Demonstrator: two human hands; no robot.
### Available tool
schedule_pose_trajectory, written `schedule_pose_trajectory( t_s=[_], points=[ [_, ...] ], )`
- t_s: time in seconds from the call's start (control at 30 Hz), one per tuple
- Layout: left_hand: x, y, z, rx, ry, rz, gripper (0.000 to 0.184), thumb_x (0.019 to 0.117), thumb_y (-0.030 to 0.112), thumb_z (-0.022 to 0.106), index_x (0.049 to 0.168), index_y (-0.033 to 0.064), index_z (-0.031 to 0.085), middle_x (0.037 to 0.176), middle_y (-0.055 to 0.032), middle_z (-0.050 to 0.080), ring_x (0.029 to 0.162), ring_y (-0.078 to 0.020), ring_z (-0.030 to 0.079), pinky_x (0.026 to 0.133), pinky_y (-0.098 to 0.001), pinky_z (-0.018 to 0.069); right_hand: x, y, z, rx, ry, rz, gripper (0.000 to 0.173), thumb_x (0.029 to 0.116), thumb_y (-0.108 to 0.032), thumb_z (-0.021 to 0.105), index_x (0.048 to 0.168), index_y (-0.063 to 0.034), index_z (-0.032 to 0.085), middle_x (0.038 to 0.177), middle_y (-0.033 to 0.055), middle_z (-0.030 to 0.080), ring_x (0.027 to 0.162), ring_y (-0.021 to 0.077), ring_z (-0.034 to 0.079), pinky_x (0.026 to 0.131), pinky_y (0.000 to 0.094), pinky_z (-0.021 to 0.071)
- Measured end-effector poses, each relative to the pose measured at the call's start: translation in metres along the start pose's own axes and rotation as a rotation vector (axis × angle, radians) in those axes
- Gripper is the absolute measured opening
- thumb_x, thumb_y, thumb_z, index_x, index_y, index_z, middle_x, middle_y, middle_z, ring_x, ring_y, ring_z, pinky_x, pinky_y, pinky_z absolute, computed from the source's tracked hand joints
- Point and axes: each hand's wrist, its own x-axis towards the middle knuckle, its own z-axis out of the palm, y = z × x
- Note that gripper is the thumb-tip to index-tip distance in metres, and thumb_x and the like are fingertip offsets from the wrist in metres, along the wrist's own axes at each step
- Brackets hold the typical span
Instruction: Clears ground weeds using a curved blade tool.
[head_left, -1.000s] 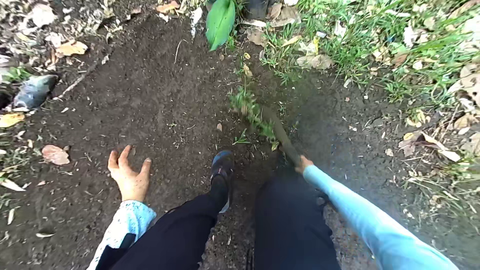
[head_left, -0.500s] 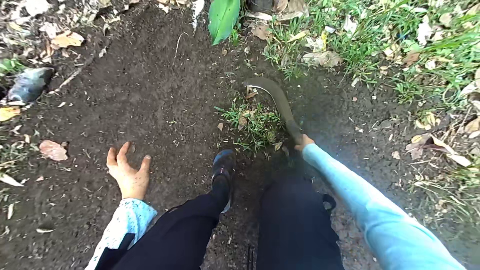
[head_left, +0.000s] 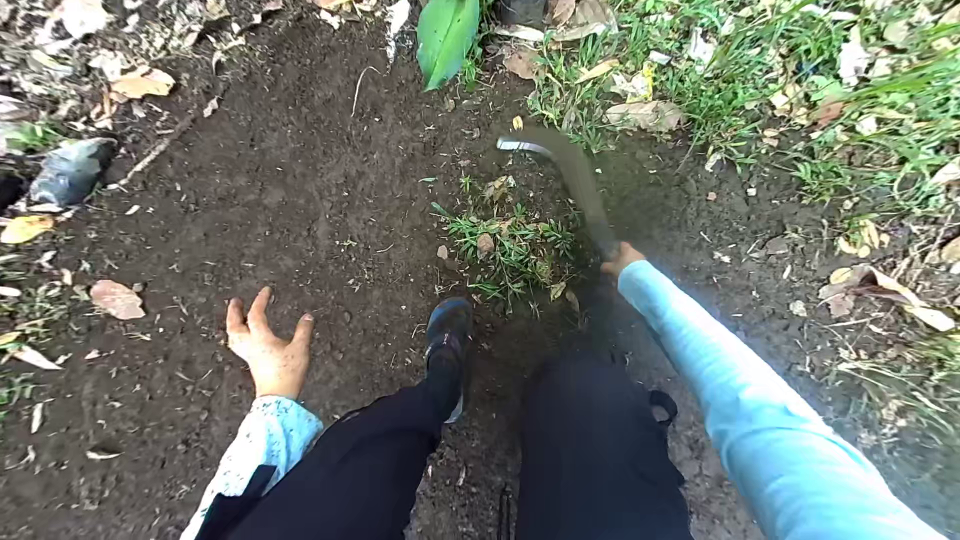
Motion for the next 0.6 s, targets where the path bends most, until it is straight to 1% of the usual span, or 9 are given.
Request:
schedule_pose_trajectory(
  t_s=[0.03, 0.1, 0.2, 0.3, 0.37, 0.43, 0.5, 0.57, 0.6],
  points=[
    [-0.001, 0.001, 0.000, 0.008, -0.006, 0.002, 0.068, 0.0900, 0.015, 0.071, 0.151, 0.0030, 0.045, 0.166, -0.0330, 0.013, 0.153, -0.0523, 0.013, 0.122, -0.0645, 0.0123, -0.001, -0.022, -0.004, 0.125, 0.019, 0.014, 0.064, 0.0951, -0.008, 0.071, 0.150, 0.0038, 0.040, 0.131, 0.0352, 0.058, 0.113, 0.0470, 0.063, 0.096, 0.0609, 0.0522],
    [-0.004, -0.001, -0.003, 0.025, -0.003, 0.009, 0.070, 0.0889, 0.016, 0.072, 0.152, 0.0047, 0.044, 0.166, -0.0312, 0.013, 0.153, -0.0516, 0.014, 0.121, -0.0651, 0.0148, -0.012, -0.048, 0.007, 0.158, 0.042, 0.071, 0.064, 0.0959, -0.009, 0.071, 0.150, 0.0047, 0.040, 0.136, 0.0322, 0.057, 0.118, 0.0440, 0.062, 0.100, 0.0575, 0.0513],
    [0.001, -0.003, -0.008, 0.034, 0.046, 0.029, 0.071, 0.0885, 0.019, 0.071, 0.153, 0.0063, 0.043, 0.167, -0.0297, 0.014, 0.153, -0.0510, 0.015, 0.121, -0.0651, 0.0155, -0.047, 0.012, 0.035, -0.122, -0.054, 0.070, 0.077, 0.0909, -0.011, 0.076, 0.154, 0.0073, 0.035, 0.145, 0.0344, 0.051, 0.135, 0.0464, 0.053, 0.112, 0.0602, 0.0435],
    [-0.001, -0.009, -0.004, 0.023, 0.052, 0.012, 0.070, 0.0894, 0.018, 0.071, 0.152, 0.0039, 0.044, 0.166, -0.0330, 0.014, 0.152, -0.0545, 0.015, 0.121, -0.0670, 0.0135, -0.088, 0.061, 0.002, -0.282, -0.138, 0.090, 0.080, 0.0950, -0.014, 0.072, 0.158, 0.0042, 0.027, 0.146, 0.0339, 0.052, 0.137, 0.0465, 0.052, 0.115, 0.0592, 0.0399],
    [-0.004, -0.010, 0.000, 0.014, 0.037, -0.006, 0.069, 0.0899, 0.016, 0.071, 0.152, 0.0041, 0.044, 0.166, -0.0330, 0.013, 0.152, -0.0542, 0.015, 0.121, -0.0664, 0.0134, -0.089, 0.046, -0.017, -0.141, -0.074, 0.099, 0.072, 0.0977, -0.013, 0.069, 0.157, 0.0040, 0.031, 0.140, 0.0343, 0.055, 0.128, 0.0452, 0.059, 0.109, 0.0579, 0.0456],
    [-0.003, -0.006, 0.001, 0.008, 0.023, -0.009, 0.069, 0.0898, 0.016, 0.072, 0.152, 0.0051, 0.044, 0.166, -0.0322, 0.012, 0.152, -0.0534, 0.014, 0.121, -0.0665, 0.0128, -0.069, 0.016, -0.016, 0.176, 0.049, 0.075, 0.059, 0.0986, -0.010, 0.067, 0.148, 0.0072, 0.040, 0.124, 0.0352, 0.061, 0.101, 0.0428, 0.067, 0.090, 0.0561, 0.0550],
    [-0.005, 0.001, 0.002, 0.008, 0.013, -0.010, 0.069, 0.0898, 0.015, 0.071, 0.152, 0.0047, 0.044, 0.166, -0.0322, 0.012, 0.153, -0.0532, 0.014, 0.121, -0.0666, 0.0132, -0.049, -0.036, -0.009, 0.426, 0.089, 0.062, 0.049, 0.1005, -0.010, 0.064, 0.143, 0.0064, 0.046, 0.114, 0.0271, 0.061, 0.085, 0.0300, 0.063, 0.080, 0.0447, 0.0556],
    [-0.008, 0.007, 0.003, -0.012, 0.003, -0.010, 0.067, 0.0907, 0.012, 0.072, 0.151, 0.0026, 0.044, 0.166, -0.0344, 0.012, 0.152, -0.0546, 0.012, 0.121, -0.0678, 0.0114, -0.029, -0.078, 0.009, 0.470, 0.062, 0.055, 0.047, 0.1010, -0.012, 0.062, 0.142, 0.0051, 0.047, 0.108, 0.0199, 0.061, 0.079, 0.0221, 0.062, 0.074, 0.0368, 0.0549],
    [-0.009, 0.008, 0.004, -0.016, 0.001, -0.013, 0.067, 0.0909, 0.012, 0.072, 0.152, 0.0027, 0.044, 0.165, -0.0344, 0.012, 0.153, -0.0542, 0.013, 0.121, -0.0677, 0.0119, -0.023, -0.087, 0.022, 0.360, 0.028, 0.053, 0.051, 0.0999, -0.011, 0.063, 0.144, 0.0051, 0.044, 0.112, 0.0204, 0.062, 0.086, 0.0242, 0.064, 0.079, 0.0385, 0.0554]
  ],
)
